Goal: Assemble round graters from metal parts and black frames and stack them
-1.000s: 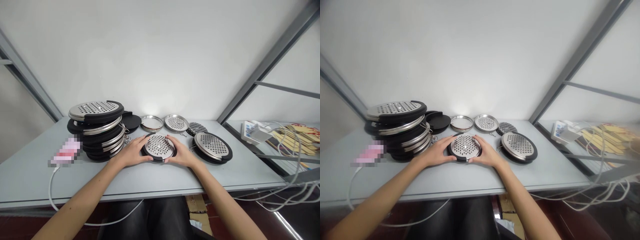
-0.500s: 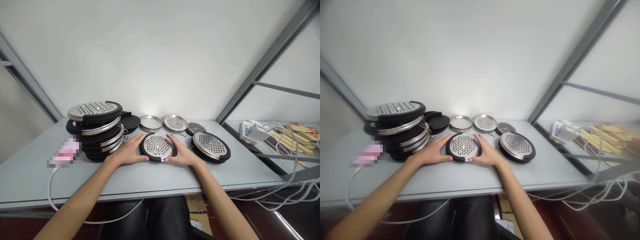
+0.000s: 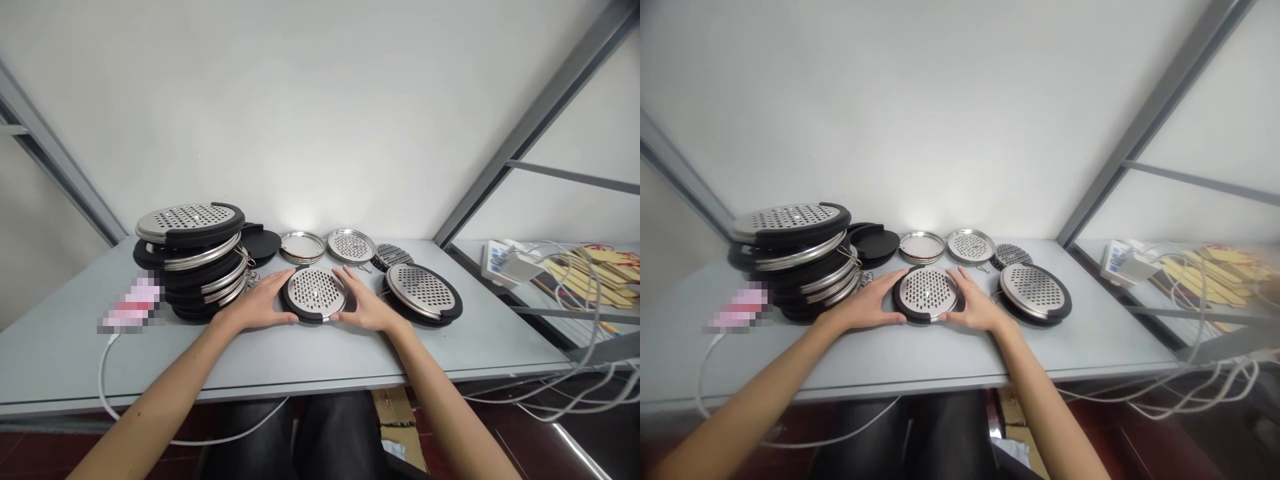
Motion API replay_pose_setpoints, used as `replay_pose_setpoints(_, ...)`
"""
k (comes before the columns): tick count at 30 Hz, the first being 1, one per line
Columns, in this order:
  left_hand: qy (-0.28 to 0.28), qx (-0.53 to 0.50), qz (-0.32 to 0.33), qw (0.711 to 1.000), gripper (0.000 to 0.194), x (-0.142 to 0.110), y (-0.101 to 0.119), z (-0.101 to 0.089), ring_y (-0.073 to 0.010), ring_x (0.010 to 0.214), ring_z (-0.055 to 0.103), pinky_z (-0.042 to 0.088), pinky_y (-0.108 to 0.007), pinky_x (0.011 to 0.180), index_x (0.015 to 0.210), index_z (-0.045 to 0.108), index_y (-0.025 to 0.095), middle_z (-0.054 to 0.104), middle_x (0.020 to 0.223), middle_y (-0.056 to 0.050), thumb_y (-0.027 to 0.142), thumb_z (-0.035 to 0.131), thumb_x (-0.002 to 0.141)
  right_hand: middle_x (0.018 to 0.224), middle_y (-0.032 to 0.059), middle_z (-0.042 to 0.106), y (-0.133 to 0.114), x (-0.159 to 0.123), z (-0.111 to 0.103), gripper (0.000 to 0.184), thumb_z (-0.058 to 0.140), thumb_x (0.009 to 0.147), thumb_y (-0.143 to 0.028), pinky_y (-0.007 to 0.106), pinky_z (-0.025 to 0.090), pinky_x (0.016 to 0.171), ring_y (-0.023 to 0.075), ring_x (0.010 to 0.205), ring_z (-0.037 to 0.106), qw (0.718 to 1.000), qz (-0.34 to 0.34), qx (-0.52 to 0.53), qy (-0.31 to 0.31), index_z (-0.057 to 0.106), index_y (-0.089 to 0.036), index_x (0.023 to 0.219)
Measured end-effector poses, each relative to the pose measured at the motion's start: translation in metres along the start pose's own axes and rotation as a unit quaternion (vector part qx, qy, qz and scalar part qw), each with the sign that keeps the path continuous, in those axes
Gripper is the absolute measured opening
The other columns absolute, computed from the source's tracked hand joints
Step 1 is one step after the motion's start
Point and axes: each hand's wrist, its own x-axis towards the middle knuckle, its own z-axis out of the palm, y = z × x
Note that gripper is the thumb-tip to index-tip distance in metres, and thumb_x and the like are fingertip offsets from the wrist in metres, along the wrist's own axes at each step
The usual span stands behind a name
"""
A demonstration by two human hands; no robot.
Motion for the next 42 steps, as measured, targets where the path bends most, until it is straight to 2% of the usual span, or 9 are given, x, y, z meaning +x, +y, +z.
replay_pose_setpoints(5,0.007,-0.026,0.008,1.0,0.103,0.001,0.0,0.006,-0.0328,0.142,0.026,0.026,-0.048,0.116,0.152,0.018,0.023,0.025,0.156,-0.011,0.056,0.074,0.071,0.156,0.0155,0.027,0.006,0.001,0.003,0.103,0.076,0.068,-0.053,0.056,0.018,0.117,0.034,0.146,0.015,1.0,-0.021,0.017,0.01,0.025,-0.019,0.15)
replay_pose_setpoints(10,0.032,-0.057,-0.001,0.998,0.111,0.002,0.004,0.004,-0.0344,0.139,0.033,0.03,-0.049,0.114,0.152,0.016,0.024,0.032,0.153,-0.012,0.05,0.08,0.065,0.152,0.015,0.035,0.006,0.004,0.007,0.102,0.078,0.065,-0.052,0.053,0.025,0.117,0.0334,0.141,0.031,0.999,-0.038,0.025,0.027,0.03,-0.02,0.148)
replay_pose_setpoints(15,0.04,-0.066,0.001,0.997,0.107,0.004,0.008,0.004,-0.0332,0.138,0.035,0.031,-0.047,0.114,0.15,0.023,0.024,0.036,0.151,-0.011,0.048,0.081,0.064,0.15,0.0153,0.038,0.007,0.005,0.01,0.103,0.08,0.063,-0.052,0.053,0.027,0.116,0.0335,0.139,0.036,0.998,-0.034,0.041,0.034,0.031,-0.02,0.148)
replay_pose_setpoints(21,0.043,-0.066,-0.004,0.997,0.106,0.004,0.008,0.005,-0.033,0.137,0.036,0.031,-0.047,0.114,0.149,0.023,0.023,0.036,0.151,-0.011,0.048,0.081,0.064,0.147,0.0158,0.044,0.006,0.006,0.011,0.104,0.083,0.058,-0.051,0.053,0.031,0.114,0.0343,0.135,0.042,0.997,-0.029,0.06,0.05,0.036,-0.019,0.146)
replay_pose_setpoints(27,0.044,-0.066,-0.001,0.997,0.106,0.005,0.007,0.003,-0.0333,0.136,0.038,0.032,-0.047,0.113,0.149,0.025,0.024,0.039,0.149,-0.011,0.05,0.082,0.063,0.145,0.0185,0.045,0.001,0.006,0.011,0.106,0.083,0.056,-0.054,0.052,0.032,0.114,0.0343,0.134,0.042,0.998,-0.014,0.039,0.057,0.038,-0.015,0.144)
replay_pose_setpoints(35,0.027,-0.018,0.01,0.999,0.1,0.002,0.0,0.004,-0.0328,0.14,0.03,0.027,-0.047,0.116,0.149,0.026,0.024,0.031,0.153,-0.011,0.057,0.076,0.068,0.152,0.0177,0.033,0.007,0.004,0.014,0.098,0.073,0.07,-0.055,0.054,0.027,0.115,0.0342,0.14,0.032,0.997,-0.067,0.012,0.04,0.027,-0.02,0.149)
replay_pose_setpoints(42,0.025,-0.01,0.007,1.0,0.1,0.002,0.002,0.006,-0.031,0.141,0.028,0.025,-0.046,0.117,0.149,0.025,0.022,0.031,0.153,-0.011,0.058,0.074,0.069,0.15,0.0184,0.036,0.01,0.004,0.013,0.1,0.074,0.069,-0.056,0.053,0.03,0.114,0.0341,0.138,0.036,0.998,-0.038,0.004,0.043,0.028,-0.017,0.149)
